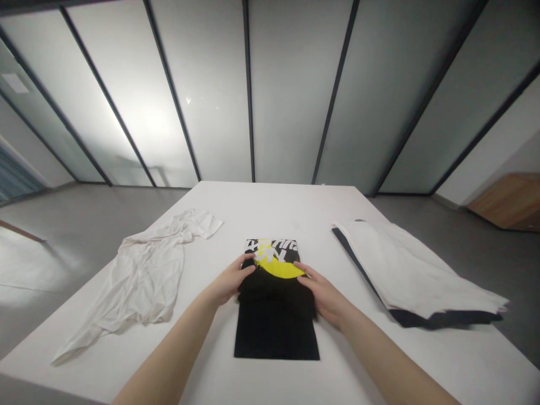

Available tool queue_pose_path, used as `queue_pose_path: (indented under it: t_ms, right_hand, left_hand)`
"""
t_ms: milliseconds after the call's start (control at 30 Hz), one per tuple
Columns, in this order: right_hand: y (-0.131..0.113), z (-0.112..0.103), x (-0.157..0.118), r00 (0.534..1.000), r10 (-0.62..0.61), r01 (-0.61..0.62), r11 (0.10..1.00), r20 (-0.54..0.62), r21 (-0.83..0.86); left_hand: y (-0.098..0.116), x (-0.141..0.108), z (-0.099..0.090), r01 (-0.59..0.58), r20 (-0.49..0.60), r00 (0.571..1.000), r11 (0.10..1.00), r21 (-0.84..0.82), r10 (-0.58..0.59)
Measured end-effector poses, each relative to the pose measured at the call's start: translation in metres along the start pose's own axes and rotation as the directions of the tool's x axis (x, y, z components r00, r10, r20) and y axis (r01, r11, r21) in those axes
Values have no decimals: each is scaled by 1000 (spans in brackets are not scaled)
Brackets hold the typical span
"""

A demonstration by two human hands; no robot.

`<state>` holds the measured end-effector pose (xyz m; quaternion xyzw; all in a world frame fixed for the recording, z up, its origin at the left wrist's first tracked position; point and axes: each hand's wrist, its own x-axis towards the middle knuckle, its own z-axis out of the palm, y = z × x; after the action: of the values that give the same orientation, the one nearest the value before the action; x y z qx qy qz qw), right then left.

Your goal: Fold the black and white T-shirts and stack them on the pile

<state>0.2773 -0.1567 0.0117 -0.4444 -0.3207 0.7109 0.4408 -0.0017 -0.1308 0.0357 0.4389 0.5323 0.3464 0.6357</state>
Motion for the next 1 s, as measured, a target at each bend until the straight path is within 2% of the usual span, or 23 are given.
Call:
queue_pose_path:
  t_ms: [167, 233, 300, 400, 500, 567, 633, 700, 733, 800, 833, 900, 933, 1000]
  right_hand:
    - [6, 0, -5, 1000, -27, 29, 996, 15, -85]
    - [2, 2, -5, 1000, -11, 12, 996, 13, -87]
    - [-3, 4, -8, 1000, 11, -9, 998, 21, -61]
    - [-10, 5, -19, 993, 81, -77, 995, 83, -56]
    - [-12, 4, -27, 959, 236, -215, 967, 156, -137]
    - [-10, 3, -28, 946, 282, -255, 952, 161, -168]
    - [-4, 2, -23, 957, 263, -239, 954, 123, -179]
    - [3, 1, -16, 973, 222, -203, 958, 70, -203]
    - [6, 1, -12, 979, 200, -186, 959, 45, -215]
    - [10, 1, -2, 988, 156, -154, 962, -7, -225]
    - [11, 2, 4, 990, 133, -137, 965, -34, -224]
    - [10, 4, 17, 993, 94, -108, 969, -71, -222]
    - [9, 5, 25, 994, 76, -92, 971, -79, -223]
    - [4, 8, 42, 995, 19, -41, 972, -95, -231]
  left_hand:
    - [5, -12, -8, -44, 65, 998, 944, 326, 24]
    - [8, -14, -12, -60, 118, 993, 923, 379, 16]
    - [8, -15, -15, -36, 218, 975, 929, 369, -49]
    - [4, -17, -21, 92, 384, 898, 946, 311, -213]
    - [1, -18, -25, 229, 483, 805, 931, 284, -345]
    - [-1, -18, -25, 267, 498, 788, 930, 252, -361]
    - [-1, -17, -23, 248, 477, 813, 940, 233, -332]
    - [-4, -13, -20, 168, 413, 872, 953, 252, -262]
    - [-5, -10, -17, 110, 349, 915, 956, 272, -205]
    - [-10, -1, -13, 3, 144, 988, 950, 311, -50]
    - [-13, 4, -11, -39, 30, 999, 947, 319, 31]
    - [-19, 14, -8, -113, -140, 978, 951, 287, 158]
    - [-21, 18, -7, -149, -176, 965, 959, 241, 194]
    - [-24, 25, -6, -206, -168, 960, 973, 106, 222]
